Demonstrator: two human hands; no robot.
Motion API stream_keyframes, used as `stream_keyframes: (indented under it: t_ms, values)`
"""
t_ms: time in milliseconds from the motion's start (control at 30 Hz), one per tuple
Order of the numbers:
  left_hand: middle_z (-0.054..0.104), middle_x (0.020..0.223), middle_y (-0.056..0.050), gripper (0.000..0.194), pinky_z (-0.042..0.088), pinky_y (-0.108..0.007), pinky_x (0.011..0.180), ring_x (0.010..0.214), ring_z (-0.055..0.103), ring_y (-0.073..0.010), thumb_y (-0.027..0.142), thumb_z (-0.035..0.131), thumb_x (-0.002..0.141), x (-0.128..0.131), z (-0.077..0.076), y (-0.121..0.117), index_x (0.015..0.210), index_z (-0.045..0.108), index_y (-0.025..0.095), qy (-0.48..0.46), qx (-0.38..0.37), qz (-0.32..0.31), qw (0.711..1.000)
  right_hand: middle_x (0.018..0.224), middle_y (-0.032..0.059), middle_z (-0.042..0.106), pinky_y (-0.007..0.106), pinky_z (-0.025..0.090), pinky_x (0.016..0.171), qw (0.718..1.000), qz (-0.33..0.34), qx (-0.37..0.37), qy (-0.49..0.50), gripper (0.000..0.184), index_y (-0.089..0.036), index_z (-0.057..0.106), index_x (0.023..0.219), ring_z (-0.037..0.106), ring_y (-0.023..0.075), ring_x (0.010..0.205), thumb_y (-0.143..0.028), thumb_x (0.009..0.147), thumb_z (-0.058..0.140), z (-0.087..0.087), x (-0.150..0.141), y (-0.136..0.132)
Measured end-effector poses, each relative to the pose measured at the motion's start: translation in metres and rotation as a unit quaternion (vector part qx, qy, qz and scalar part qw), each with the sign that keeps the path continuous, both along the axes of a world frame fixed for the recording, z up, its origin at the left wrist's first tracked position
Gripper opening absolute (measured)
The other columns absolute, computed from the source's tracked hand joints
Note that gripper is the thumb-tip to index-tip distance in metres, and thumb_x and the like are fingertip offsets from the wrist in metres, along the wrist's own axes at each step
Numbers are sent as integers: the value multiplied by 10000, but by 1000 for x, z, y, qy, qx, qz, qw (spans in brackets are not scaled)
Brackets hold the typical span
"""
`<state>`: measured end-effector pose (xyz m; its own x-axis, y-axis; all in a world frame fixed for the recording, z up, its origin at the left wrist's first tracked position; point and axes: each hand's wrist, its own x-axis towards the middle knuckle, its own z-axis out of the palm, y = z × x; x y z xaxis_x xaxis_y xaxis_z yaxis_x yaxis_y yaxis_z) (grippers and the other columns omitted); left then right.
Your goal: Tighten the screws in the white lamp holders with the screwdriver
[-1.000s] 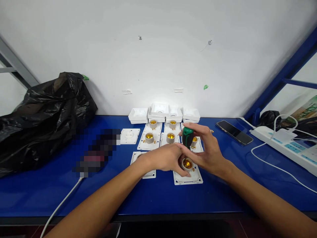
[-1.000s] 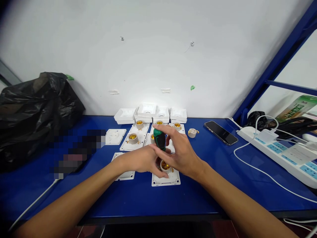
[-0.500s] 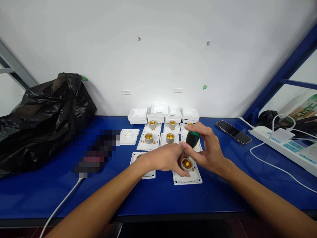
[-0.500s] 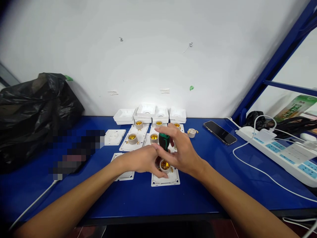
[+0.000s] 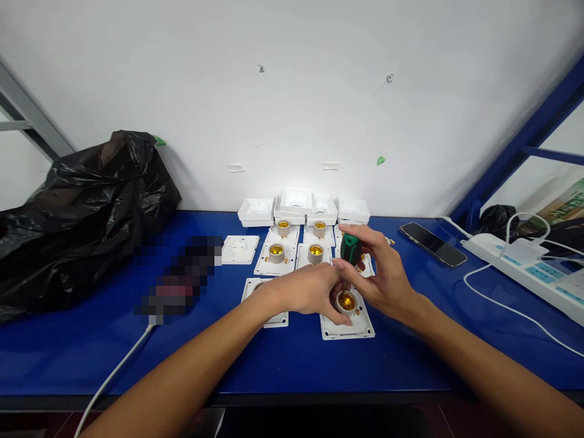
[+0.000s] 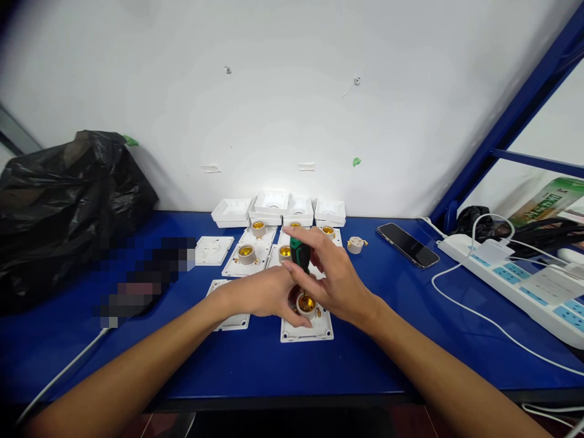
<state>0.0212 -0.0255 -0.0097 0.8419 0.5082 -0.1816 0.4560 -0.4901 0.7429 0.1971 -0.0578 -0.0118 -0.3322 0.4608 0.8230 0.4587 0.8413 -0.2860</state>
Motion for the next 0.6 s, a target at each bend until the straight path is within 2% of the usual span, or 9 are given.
stream_keyframes:
  t_ms: [133, 233, 333, 467, 600]
  values:
    - [512, 629, 45, 453, 360, -306, 568, 583, 464, -127, 535, 800, 700, 0, 1, 0, 674, 480, 215, 4, 3, 4, 1000, 1026, 22, 663, 294, 484, 513, 999, 8, 27, 23, 601, -331, 483, 1412, 552, 159, 729, -171, 882, 716, 2, -1, 3]
    - [512, 625, 42, 464, 347, -309, 554, 576, 466, -132, 557, 788, 702, 0, 1, 0, 673, 472, 218, 15, 8, 9, 1000, 950, 17, 624, 294, 473, 527, 998, -1, 52, 30, 574, -316, 545, 1366, 525, 171, 765, -143, 853, 734, 6, -1, 2]
    - [540, 657, 31, 458, 335, -306, 543, 593, 494, -142, 570, 781, 704, 0, 0, 0, 721, 490, 217, 21, 21, 9, 1000, 961, 31, 603, 293, 471, 531, 998, -8, 45, 37, 568, -299, 545, 1402, 516, 176, 794, -140, 878, 697, 9, -1, -2]
    - [580, 742, 10, 469, 339, -297, 544, 638, 521, -147, 582, 789, 698, 0, -1, 1, 785, 518, 209, 11, 47, 4, 999, 1021, 41, 613, 319, 508, 590, 999, 22, 5, 41, 596, -299, 459, 1491, 521, 171, 804, -122, 937, 590, 8, -2, -5]
    - [548, 675, 29, 468, 336, -302, 534, 595, 498, -138, 569, 790, 695, 0, -1, 1, 741, 487, 215, 18, 44, 8, 999, 1049, 39, 634, 303, 480, 562, 998, 22, 34, 54, 561, -302, 528, 1398, 526, 171, 812, -110, 888, 666, 6, -3, -1]
